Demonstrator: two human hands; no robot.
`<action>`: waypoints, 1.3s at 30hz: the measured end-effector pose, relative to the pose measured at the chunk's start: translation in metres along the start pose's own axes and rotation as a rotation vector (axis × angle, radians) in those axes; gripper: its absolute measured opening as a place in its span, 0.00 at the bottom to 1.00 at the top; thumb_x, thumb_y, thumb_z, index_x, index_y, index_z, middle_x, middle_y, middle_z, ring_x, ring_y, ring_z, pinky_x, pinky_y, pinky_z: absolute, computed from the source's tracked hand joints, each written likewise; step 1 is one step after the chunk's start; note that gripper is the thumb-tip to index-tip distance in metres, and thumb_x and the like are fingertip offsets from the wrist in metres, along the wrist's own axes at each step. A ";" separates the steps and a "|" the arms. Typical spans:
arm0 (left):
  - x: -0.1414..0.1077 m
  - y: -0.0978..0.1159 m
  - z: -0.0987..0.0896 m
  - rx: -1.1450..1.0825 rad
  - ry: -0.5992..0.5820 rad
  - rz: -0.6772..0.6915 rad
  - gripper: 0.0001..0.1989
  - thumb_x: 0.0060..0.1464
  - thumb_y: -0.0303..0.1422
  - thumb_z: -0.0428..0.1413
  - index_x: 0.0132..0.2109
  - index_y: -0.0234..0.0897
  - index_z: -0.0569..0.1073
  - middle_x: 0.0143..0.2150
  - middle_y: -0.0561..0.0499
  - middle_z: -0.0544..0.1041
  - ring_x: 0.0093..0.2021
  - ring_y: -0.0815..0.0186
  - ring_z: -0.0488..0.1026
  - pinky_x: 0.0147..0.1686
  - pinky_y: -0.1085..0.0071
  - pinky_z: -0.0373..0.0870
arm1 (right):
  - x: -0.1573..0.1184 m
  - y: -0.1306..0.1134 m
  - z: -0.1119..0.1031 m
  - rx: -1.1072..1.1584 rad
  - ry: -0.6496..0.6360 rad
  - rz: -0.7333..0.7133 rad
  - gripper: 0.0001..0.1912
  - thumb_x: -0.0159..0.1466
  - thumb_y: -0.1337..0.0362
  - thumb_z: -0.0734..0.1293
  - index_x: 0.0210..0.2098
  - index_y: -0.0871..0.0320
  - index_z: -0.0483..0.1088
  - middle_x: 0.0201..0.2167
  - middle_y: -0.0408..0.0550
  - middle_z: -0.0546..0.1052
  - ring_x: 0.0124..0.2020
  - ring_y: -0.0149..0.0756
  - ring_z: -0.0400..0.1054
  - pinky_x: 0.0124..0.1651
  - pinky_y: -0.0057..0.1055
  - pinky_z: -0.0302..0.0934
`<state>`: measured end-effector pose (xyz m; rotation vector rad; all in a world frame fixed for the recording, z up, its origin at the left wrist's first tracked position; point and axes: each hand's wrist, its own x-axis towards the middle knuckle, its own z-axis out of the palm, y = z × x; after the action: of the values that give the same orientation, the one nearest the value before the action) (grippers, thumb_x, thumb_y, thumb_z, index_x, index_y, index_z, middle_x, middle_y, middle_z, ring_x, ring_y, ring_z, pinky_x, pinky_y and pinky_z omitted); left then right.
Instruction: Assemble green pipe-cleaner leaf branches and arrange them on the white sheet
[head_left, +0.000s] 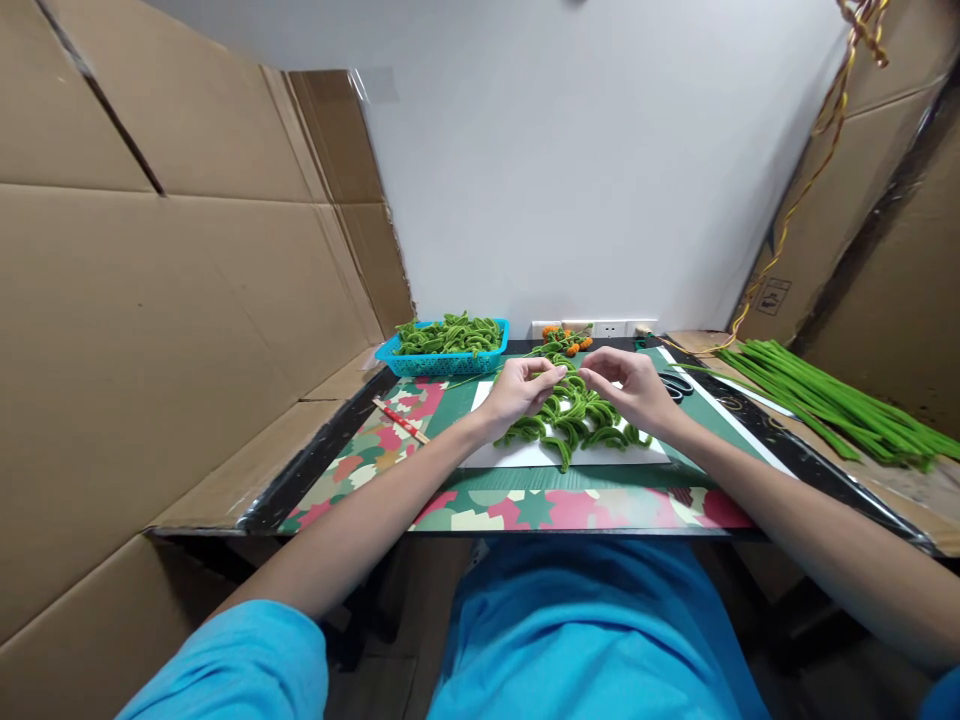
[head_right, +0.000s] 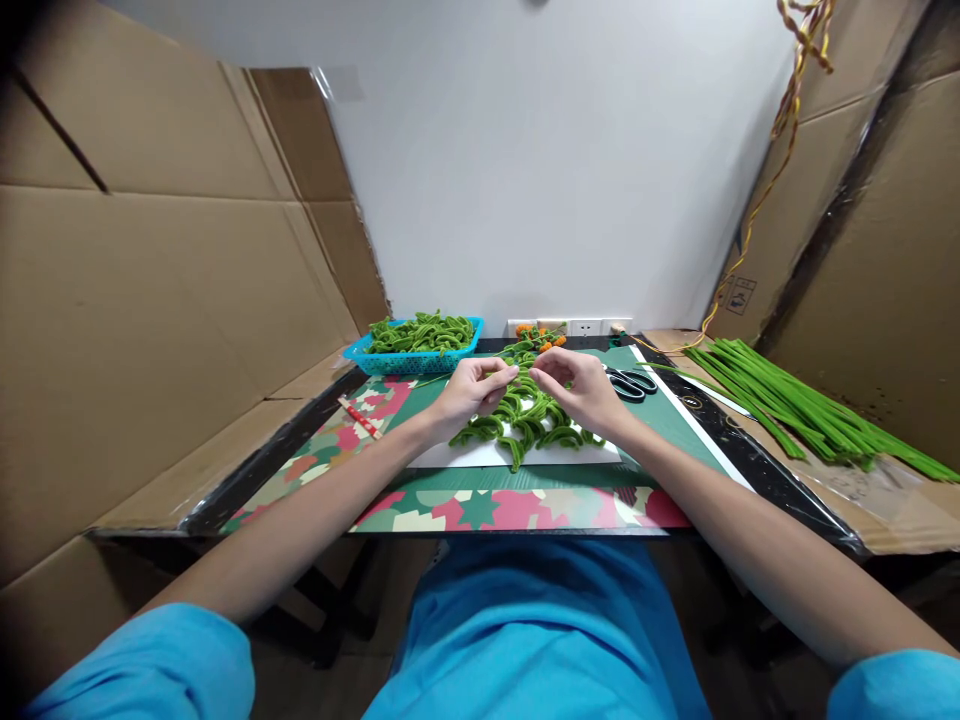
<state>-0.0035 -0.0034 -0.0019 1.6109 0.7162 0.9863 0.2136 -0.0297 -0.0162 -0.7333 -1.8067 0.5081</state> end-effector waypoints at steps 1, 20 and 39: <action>0.000 0.000 0.000 -0.003 -0.003 -0.004 0.28 0.50 0.56 0.72 0.31 0.35 0.73 0.18 0.61 0.62 0.16 0.78 0.52 0.16 0.77 0.45 | 0.000 0.001 0.000 -0.046 0.001 -0.023 0.20 0.71 0.45 0.71 0.37 0.56 0.74 0.27 0.44 0.75 0.28 0.34 0.68 0.31 0.31 0.62; -0.007 0.005 0.013 -0.081 -0.068 -0.064 0.30 0.51 0.59 0.70 0.33 0.34 0.75 0.18 0.62 0.58 0.16 0.77 0.50 0.16 0.77 0.45 | -0.003 0.007 -0.006 -0.307 0.039 -0.238 0.18 0.79 0.51 0.60 0.38 0.54 0.69 0.26 0.43 0.70 0.26 0.34 0.63 0.32 0.32 0.57; -0.012 0.007 0.010 0.169 0.033 0.157 0.24 0.58 0.52 0.67 0.30 0.33 0.79 0.18 0.57 0.65 0.18 0.75 0.55 0.19 0.74 0.48 | 0.012 -0.003 -0.013 0.169 -0.227 0.099 0.27 0.67 0.40 0.73 0.27 0.55 0.67 0.19 0.38 0.66 0.19 0.27 0.55 0.20 0.27 0.47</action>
<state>-0.0004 -0.0203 0.0014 1.8239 0.7198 1.0912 0.2228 -0.0236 -0.0020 -0.6719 -1.9144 0.8277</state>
